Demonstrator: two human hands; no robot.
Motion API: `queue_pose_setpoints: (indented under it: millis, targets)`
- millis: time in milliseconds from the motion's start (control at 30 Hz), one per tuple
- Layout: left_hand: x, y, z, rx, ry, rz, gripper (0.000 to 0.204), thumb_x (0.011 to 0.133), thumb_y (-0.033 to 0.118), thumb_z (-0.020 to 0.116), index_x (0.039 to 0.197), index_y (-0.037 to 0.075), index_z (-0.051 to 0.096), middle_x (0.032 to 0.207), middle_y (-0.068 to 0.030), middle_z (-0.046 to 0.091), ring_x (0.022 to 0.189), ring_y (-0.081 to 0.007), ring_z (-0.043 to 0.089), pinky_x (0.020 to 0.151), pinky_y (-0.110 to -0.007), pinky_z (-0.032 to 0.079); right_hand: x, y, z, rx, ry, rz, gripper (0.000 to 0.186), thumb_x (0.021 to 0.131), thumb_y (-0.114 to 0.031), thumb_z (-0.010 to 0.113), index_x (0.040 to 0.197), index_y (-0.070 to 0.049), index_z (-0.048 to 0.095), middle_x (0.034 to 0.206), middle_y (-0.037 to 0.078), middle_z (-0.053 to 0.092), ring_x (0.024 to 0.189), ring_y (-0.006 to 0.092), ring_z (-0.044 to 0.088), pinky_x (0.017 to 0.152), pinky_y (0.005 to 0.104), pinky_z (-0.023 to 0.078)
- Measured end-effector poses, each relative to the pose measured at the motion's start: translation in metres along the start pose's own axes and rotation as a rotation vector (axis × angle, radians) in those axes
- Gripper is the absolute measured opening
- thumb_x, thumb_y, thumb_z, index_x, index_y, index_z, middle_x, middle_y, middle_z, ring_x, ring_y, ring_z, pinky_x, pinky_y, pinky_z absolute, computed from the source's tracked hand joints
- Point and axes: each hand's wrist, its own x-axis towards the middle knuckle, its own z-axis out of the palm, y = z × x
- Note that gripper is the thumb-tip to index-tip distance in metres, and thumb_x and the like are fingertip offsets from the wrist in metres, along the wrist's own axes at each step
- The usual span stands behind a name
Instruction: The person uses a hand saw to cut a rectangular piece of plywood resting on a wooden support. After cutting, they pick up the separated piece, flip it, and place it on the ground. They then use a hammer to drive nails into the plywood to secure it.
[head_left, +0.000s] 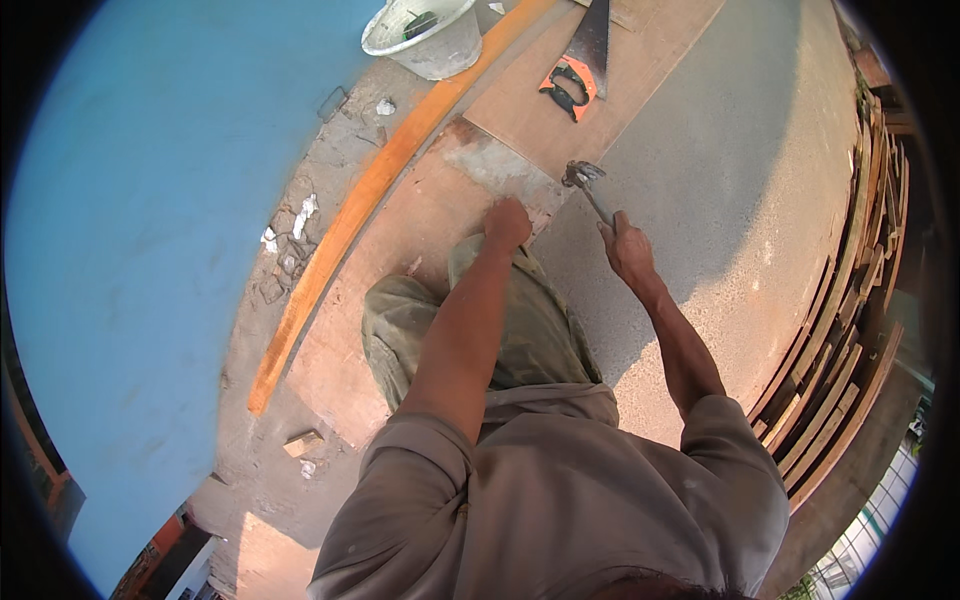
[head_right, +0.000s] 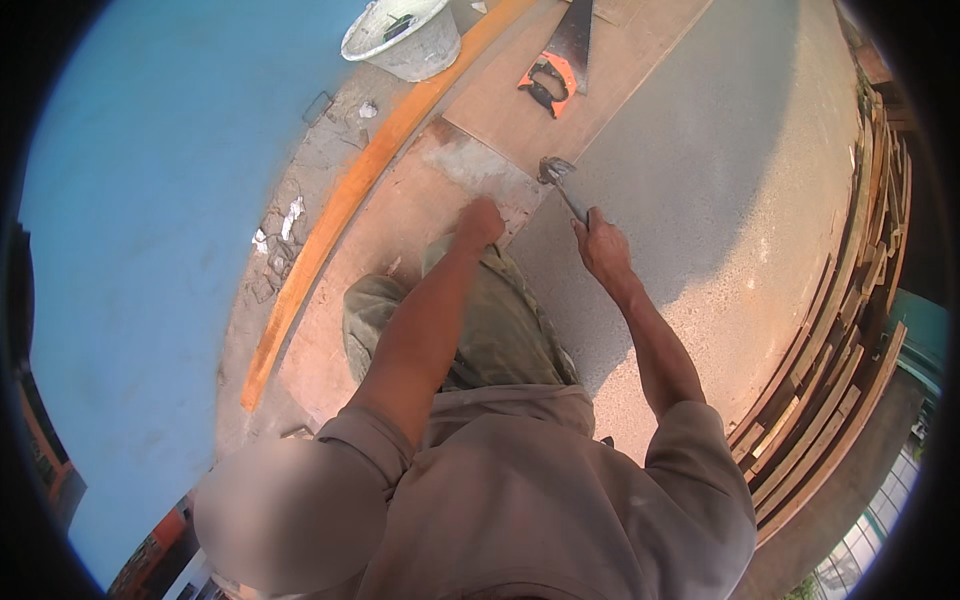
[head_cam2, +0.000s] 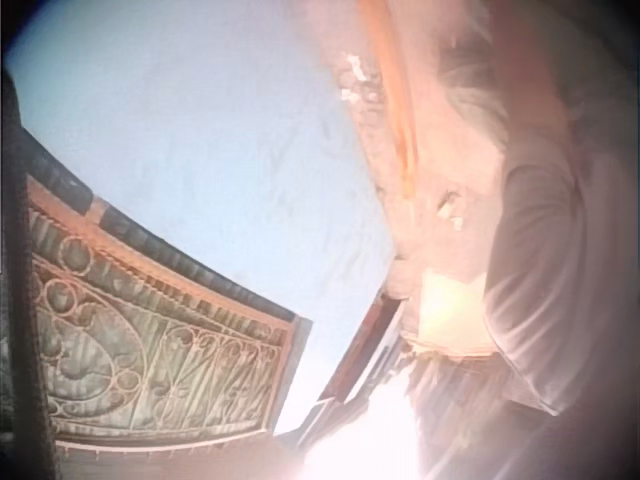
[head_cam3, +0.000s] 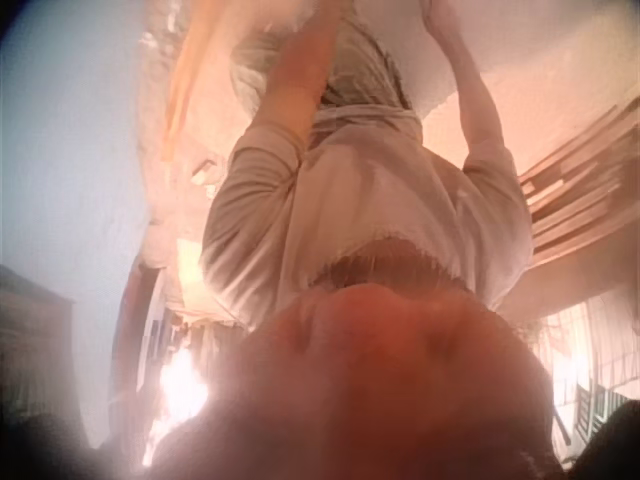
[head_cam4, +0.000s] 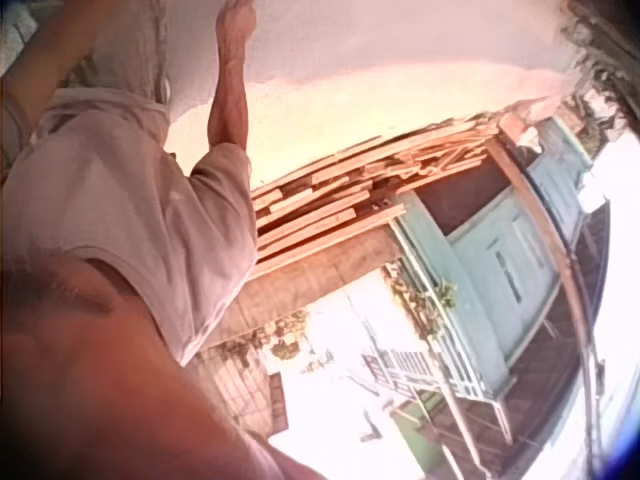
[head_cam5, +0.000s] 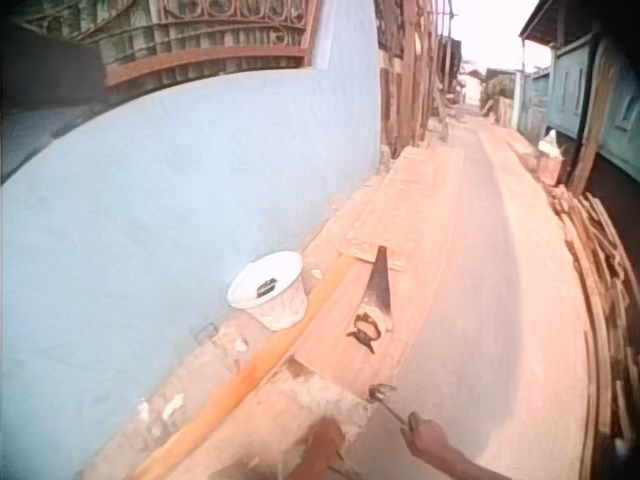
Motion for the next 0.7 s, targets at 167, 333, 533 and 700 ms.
queue_pose_setpoints:
  millis: [167, 333, 533, 700]
  targets:
    - [0.001, 0.0, -0.003, -0.073, -0.053, -0.011, 0.033, 0.085, 0.019, 0.063, 0.112, 0.0, 0.062, 0.119, -0.0205, 0.062, 0.111, -0.0355, 0.061, 0.093, -0.044, 0.05, -0.031, 0.002, 0.008, 0.11, 0.23, -0.112, 0.032, 0.099, -0.03, 0.051, 0.1, 0.001, 0.043, 0.069, 0.025, 0.06, 0.063, 0.0417, 0.063, 0.058, 0.0502, 0.049]
    - [0.018, -0.006, -0.015, -0.081, -0.013, -0.007, 0.033, 0.085, 0.019, 0.063, 0.113, 0.001, 0.062, 0.116, -0.0206, 0.063, 0.11, -0.0359, 0.061, 0.093, -0.045, 0.05, 0.001, 0.011, 0.005, 0.014, 0.016, 0.019, 0.032, 0.099, -0.03, 0.052, 0.097, 0.001, 0.043, 0.07, 0.028, 0.06, 0.069, 0.0463, 0.064, 0.06, 0.0536, 0.048]
    - [-0.01, 0.009, -0.001, -0.098, -0.064, -0.023, 0.035, 0.082, 0.019, 0.064, 0.112, 0.001, 0.063, 0.115, -0.0207, 0.065, 0.109, -0.0353, 0.062, 0.093, -0.045, 0.049, -0.027, 0.036, 0.038, -0.029, 0.109, -0.082, 0.031, 0.1, -0.03, 0.05, 0.097, 0.0, 0.042, 0.069, 0.026, 0.06, 0.068, 0.0448, 0.064, 0.059, 0.0526, 0.049]
    - [-0.015, -0.001, -0.009, -0.32, 0.044, -0.156, 0.03, 0.079, 0.02, 0.069, 0.102, 0.002, 0.067, 0.108, -0.0207, 0.068, 0.102, -0.039, 0.064, 0.089, -0.042, 0.051, -0.024, -0.002, 0.007, -0.062, -0.053, 0.049, 0.032, 0.1, -0.031, 0.05, 0.097, 0.0, 0.042, 0.074, 0.026, 0.062, 0.072, 0.044, 0.065, 0.063, 0.052, 0.05]
